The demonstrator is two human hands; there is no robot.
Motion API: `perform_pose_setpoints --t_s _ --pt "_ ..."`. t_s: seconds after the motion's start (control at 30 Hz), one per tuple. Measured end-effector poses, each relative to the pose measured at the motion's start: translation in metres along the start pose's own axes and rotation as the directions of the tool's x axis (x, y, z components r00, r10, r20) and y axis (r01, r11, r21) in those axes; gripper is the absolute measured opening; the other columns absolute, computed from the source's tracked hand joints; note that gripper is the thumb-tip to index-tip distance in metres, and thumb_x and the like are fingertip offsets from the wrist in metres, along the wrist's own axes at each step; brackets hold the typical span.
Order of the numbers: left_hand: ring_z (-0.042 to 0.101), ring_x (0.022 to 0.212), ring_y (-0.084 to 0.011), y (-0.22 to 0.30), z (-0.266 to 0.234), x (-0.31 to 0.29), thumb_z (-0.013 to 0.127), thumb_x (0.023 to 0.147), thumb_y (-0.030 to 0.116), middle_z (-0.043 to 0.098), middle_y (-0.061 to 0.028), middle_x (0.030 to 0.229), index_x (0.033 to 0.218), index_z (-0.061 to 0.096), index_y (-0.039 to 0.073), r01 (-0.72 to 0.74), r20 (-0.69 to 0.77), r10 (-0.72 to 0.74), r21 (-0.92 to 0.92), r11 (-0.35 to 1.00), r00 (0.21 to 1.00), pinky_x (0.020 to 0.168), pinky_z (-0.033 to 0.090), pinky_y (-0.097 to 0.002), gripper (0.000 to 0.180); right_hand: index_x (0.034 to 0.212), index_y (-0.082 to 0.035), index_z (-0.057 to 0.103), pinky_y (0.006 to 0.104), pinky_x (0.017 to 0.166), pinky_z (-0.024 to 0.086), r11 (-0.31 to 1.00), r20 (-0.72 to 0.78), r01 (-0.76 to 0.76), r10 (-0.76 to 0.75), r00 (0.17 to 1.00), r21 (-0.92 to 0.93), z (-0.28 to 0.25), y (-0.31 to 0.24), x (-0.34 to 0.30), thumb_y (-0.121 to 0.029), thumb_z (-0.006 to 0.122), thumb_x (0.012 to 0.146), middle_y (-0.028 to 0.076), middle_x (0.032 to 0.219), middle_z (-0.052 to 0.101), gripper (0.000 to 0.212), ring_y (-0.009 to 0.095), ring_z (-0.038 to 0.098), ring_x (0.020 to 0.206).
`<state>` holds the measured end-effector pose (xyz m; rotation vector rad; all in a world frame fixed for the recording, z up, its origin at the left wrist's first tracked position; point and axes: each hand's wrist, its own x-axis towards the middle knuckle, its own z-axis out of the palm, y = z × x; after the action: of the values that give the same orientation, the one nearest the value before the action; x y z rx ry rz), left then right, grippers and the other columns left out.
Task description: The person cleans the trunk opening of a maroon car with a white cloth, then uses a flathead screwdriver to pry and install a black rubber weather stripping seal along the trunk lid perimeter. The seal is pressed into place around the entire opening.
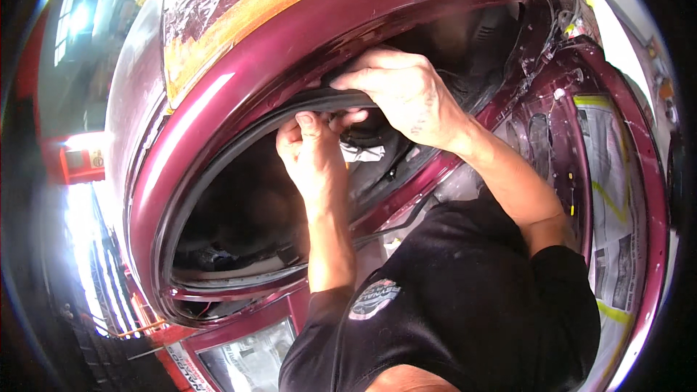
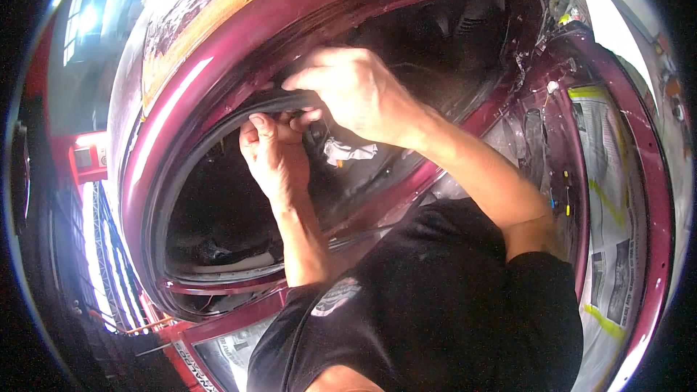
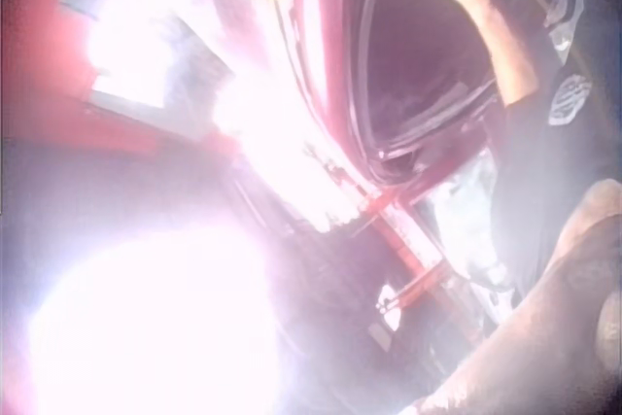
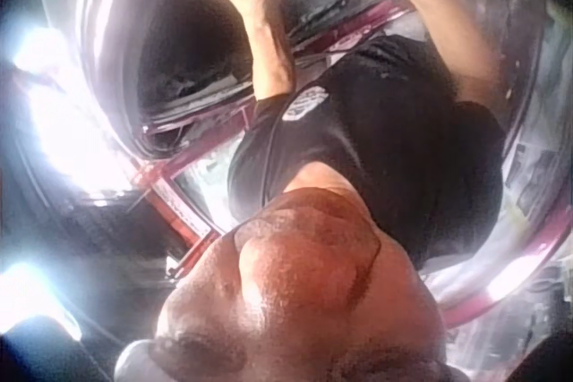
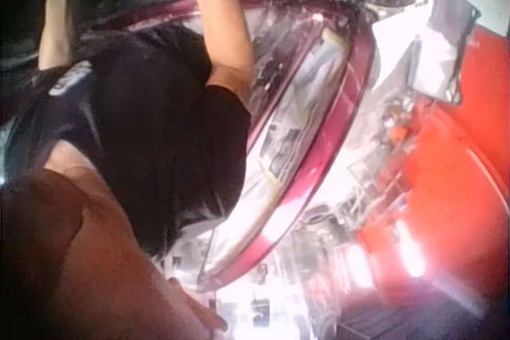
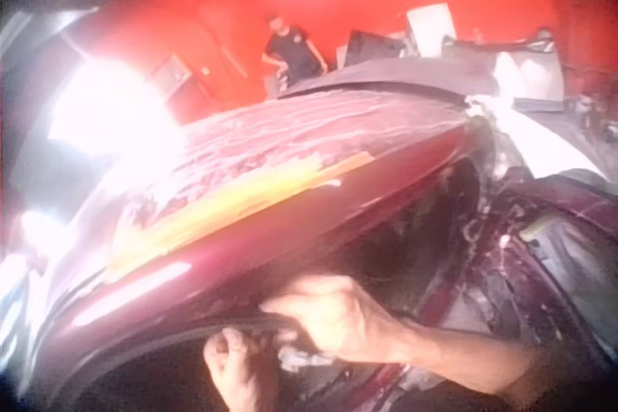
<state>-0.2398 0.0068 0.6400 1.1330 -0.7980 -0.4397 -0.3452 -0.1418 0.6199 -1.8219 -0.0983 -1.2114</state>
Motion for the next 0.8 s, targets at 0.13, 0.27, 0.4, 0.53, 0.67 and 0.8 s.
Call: perform_pose_setpoints --t_s 0.13,0.27,0.4,0.53,0.67,0.8 --pt "0.071 0.080 -0.0286 -0.007 -0.001 0.006 0.067 0.100 0.041 0.069 -0.0157 0.109 0.122 0.062 -0.004 -0.049 0.060 0.057 -0.135 0.990 0.997 0.073 0.062 -0.0415 0.050 0.111 0.001 0.075 0.0363 0.082 0.056 0.993 0.103 -0.092 0.098 0.990 -0.068 -0.016 0.008 -0.004 -0.007 0.063 0.093 0.017 0.093 0.071 0.023 0.030 0.071 0.084" --pt "0.071 0.081 -0.0286 -0.015 -0.008 0.007 0.068 0.099 0.041 0.067 -0.0154 0.118 0.125 0.061 -0.003 -0.035 0.102 0.052 -0.160 0.987 0.993 0.073 0.061 -0.0419 0.051 0.104 0.002 0.075 0.0334 0.084 0.056 0.950 0.065 -0.312 0.310 0.949 0.020 -0.027 0.007 -0.013 -0.007 0.064 0.094 0.013 0.093 0.074 0.018 0.022 0.071 0.089" --pt "0.070 0.082 -0.0282 -0.011 0.001 0.004 0.067 0.100 0.040 0.068 -0.0165 0.117 0.125 0.061 -0.003 -0.030 0.049 0.038 -0.150 0.988 0.998 0.072 0.059 -0.0428 0.050 0.098 0.004 0.072 0.0375 0.077 0.057 0.965 -0.006 0.121 -0.126 0.992 -0.235 0.000 0.005 -0.003 -0.010 0.062 0.096 0.016 0.092 0.072 0.018 0.030 0.071 0.086" --pt "0.068 0.086 -0.0272 -0.006 0.004 0.005 0.063 0.102 0.037 0.069 -0.0158 0.111 0.125 0.061 -0.002 -0.035 0.104 0.049 -0.140 0.990 0.993 0.075 0.058 -0.0440 0.046 0.100 0.005 0.073 0.0358 0.081 0.057 0.987 0.067 -0.147 0.142 0.988 0.067 -0.016 0.002 -0.008 -0.008 0.063 0.094 0.014 0.094 0.073 0.017 0.027 0.071 0.087" --pt "0.067 0.088 -0.0266 -0.010 -0.009 0.008 0.063 0.100 0.046 0.069 -0.0161 0.103 0.123 0.060 -0.005 0.012 0.165 0.002 -0.083 0.997 0.986 0.079 0.057 -0.0435 0.056 0.102 0.003 0.076 0.0350 0.088 0.054 0.920 0.164 -0.358 0.333 0.929 0.161 -0.039 0.022 -0.028 -0.008 0.066 0.092 0.012 0.095 0.073 0.017 0.022 0.070 0.094" --pt "0.068 0.093 -0.0257 -0.010 -0.006 0.008 0.064 0.100 0.044 0.066 -0.0175 0.124 0.132 0.058 0.000 -0.025 0.150 0.044 -0.125 0.992 0.988 0.080 0.059 -0.0423 0.054 0.098 0.000 0.075 0.0373 0.081 0.055 0.992 -0.010 -0.127 0.127 0.992 0.012 -0.019 0.023 -0.018 -0.007 0.065 0.093 0.014 0.093 0.071 0.013 0.028 0.071 0.089"
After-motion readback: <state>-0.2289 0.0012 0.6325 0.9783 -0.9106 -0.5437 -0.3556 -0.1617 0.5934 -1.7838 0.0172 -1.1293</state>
